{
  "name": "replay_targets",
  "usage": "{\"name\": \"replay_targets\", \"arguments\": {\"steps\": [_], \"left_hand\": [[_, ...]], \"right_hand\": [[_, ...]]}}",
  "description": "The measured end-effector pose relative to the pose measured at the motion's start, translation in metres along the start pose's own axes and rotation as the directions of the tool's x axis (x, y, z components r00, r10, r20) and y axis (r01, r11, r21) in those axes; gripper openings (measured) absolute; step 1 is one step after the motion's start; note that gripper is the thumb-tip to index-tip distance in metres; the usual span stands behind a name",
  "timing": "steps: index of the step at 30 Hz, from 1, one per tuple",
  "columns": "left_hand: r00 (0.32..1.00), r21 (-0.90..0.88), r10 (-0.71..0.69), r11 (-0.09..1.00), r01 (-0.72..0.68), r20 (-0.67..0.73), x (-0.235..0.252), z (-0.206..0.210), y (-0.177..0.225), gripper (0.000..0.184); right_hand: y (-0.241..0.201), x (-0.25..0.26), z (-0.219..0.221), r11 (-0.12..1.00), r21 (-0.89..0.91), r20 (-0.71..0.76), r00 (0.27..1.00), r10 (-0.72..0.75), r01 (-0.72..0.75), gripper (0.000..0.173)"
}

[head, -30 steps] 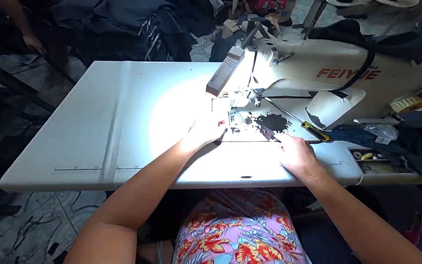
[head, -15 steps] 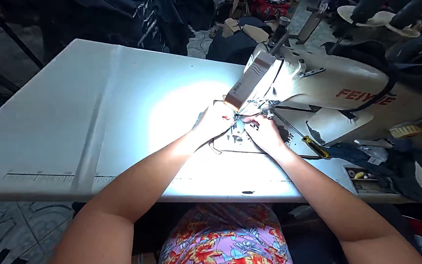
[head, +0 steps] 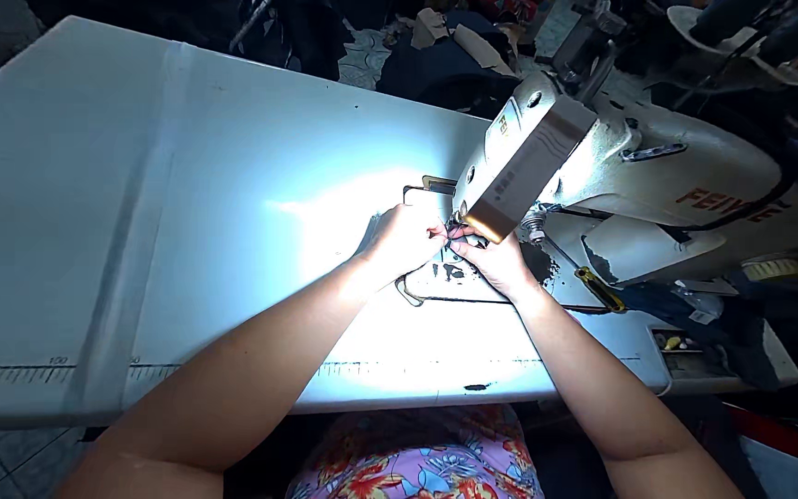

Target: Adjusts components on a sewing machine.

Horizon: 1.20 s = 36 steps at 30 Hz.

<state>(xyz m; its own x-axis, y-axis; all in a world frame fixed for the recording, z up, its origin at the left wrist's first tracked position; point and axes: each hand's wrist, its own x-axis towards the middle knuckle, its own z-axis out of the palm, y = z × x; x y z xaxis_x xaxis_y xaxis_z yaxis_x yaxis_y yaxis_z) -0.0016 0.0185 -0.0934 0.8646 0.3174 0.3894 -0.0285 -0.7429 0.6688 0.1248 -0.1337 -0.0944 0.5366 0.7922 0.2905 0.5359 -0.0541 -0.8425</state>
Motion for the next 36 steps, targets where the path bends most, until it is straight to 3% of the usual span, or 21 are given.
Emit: {"name": "replay_targets", "arguments": {"steps": [4, 11, 18, 23, 36], "left_hand": [[1.0, -0.022, -0.029, 0.999, 0.029, 0.012, 0.0, -0.002, 0.001, 0.015], [0.993, -0.022, -0.111, 0.993, 0.112, 0.039, 0.003, 0.002, 0.0, 0.016], [0.992, -0.008, -0.125, 0.992, 0.125, 0.035, 0.004, 0.002, 0.0, 0.02], [0.991, 0.015, -0.127, 0.992, 0.126, 0.037, 0.004, 0.002, 0.0, 0.025], [0.988, 0.005, -0.149, 0.989, 0.149, 0.038, 0.003, -0.002, 0.002, 0.02]], "right_hand": [[-0.004, 0.0, 0.0, 0.999, -0.012, 0.011, 0.999, 0.049, -0.049, 0.022], [-0.004, 0.0, 0.001, 1.0, -0.008, -0.007, 1.0, 0.012, -0.012, 0.023], [-0.009, -0.001, 0.003, 0.999, 0.036, -0.013, 0.999, 0.038, -0.038, 0.033], [-0.01, 0.0, 0.002, 0.999, 0.001, -0.01, 0.999, 0.052, -0.052, 0.021], [-0.005, 0.002, 0.002, 1.0, 0.002, -0.011, 1.0, -0.009, 0.009, 0.017]]}}
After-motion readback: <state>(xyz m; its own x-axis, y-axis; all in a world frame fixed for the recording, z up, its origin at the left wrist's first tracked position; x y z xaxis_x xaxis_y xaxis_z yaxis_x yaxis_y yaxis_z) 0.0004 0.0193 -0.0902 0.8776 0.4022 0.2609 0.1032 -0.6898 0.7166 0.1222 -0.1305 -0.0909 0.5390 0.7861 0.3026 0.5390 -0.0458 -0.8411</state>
